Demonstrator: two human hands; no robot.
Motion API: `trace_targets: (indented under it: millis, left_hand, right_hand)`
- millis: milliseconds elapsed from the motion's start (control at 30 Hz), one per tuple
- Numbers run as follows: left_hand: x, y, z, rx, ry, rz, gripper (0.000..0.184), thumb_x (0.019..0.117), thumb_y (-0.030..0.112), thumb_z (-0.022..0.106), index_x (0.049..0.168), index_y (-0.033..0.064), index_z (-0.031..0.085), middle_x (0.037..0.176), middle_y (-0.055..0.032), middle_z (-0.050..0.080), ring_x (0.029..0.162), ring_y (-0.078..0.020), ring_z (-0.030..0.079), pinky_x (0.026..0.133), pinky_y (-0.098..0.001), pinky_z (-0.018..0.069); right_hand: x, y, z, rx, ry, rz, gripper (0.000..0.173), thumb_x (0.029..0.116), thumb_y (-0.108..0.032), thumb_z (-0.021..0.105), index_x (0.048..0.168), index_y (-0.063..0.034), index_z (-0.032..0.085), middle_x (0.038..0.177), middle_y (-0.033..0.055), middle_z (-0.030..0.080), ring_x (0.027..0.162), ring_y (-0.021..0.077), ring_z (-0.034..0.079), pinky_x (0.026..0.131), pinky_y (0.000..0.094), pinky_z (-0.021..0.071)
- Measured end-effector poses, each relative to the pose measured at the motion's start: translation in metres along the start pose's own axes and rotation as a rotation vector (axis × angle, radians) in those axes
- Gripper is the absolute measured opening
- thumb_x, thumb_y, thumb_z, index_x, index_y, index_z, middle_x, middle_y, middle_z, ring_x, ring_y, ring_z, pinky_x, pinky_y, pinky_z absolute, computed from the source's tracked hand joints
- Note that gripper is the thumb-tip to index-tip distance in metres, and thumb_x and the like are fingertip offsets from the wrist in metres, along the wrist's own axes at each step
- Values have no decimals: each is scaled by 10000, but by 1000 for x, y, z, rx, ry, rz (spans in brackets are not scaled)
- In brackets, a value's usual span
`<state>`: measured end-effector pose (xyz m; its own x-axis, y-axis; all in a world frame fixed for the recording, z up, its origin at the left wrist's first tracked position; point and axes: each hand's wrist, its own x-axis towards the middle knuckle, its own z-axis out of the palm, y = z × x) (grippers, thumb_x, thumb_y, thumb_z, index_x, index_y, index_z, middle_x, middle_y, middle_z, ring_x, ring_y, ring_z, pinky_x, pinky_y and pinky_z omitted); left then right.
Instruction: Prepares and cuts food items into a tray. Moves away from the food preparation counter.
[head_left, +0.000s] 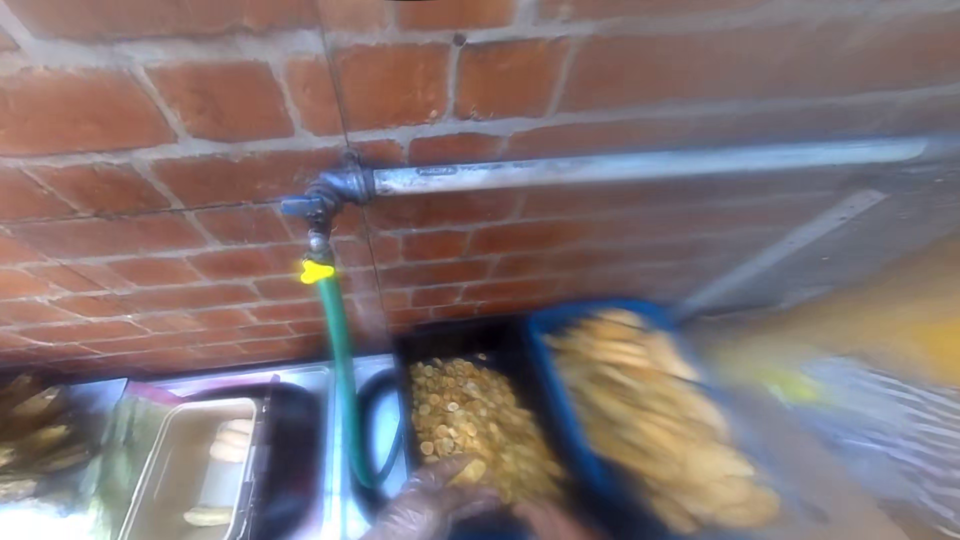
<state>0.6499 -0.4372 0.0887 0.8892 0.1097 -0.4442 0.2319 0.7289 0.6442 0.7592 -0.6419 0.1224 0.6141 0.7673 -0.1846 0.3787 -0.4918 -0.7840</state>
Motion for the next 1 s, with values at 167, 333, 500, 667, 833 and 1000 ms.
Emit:
trace_targets:
  millis: [167,333,500,667,833,1000]
  left_hand:
    - [-2,1,20,-38,31,60,419,1005,-42,512,1422,-68,473,1323,-216,640,1169,-319,671,1045,-441,543]
    - [5,-14,40,-142,31,87,413,999,-45,505,1411,-71,487,1340,-235,619,1194,-334,652,1066,-454,522]
    - [17,-25,53,-242,53,146,431,973,-92,469,1404,-80,494,1338,-257,614,1204,-348,641,1077,-459,508]
    - [26,-26,56,-348,-25,169,486,931,-115,418,1409,-74,494,1398,-266,569,1289,-370,577,1125,-478,454]
    - [32,-27,53,-427,-10,195,511,913,-114,369,1412,-85,478,1452,-269,521,1347,-380,529,1143,-472,435]
    - [38,-27,43,-420,-152,230,516,915,-68,415,1426,-78,487,1480,-257,506,1377,-378,494,1146,-498,406]
  right_hand:
    - [3,-5,-1,-96,-24,-17,429,1115,-286,375,1141,6,689,970,183,715,925,306,711,855,499,575]
    - [11,13,-13,-194,-190,121,480,1113,-331,340,1191,6,674,1045,214,714,1026,372,703,920,565,546]
    - [10,19,-29,-119,-167,38,480,1112,-330,345,1146,6,687,1003,187,719,982,334,709,898,526,558]
    - [17,24,-30,-166,-203,85,481,1112,-341,345,1152,-6,687,1029,192,722,1008,344,711,913,542,556]
    - [17,16,-35,-122,-207,51,491,1111,-359,341,1128,-8,683,975,181,706,958,325,706,876,514,561]
    - [22,18,-26,-182,-228,76,476,1113,-338,348,1124,-3,686,983,194,714,978,344,711,891,522,560]
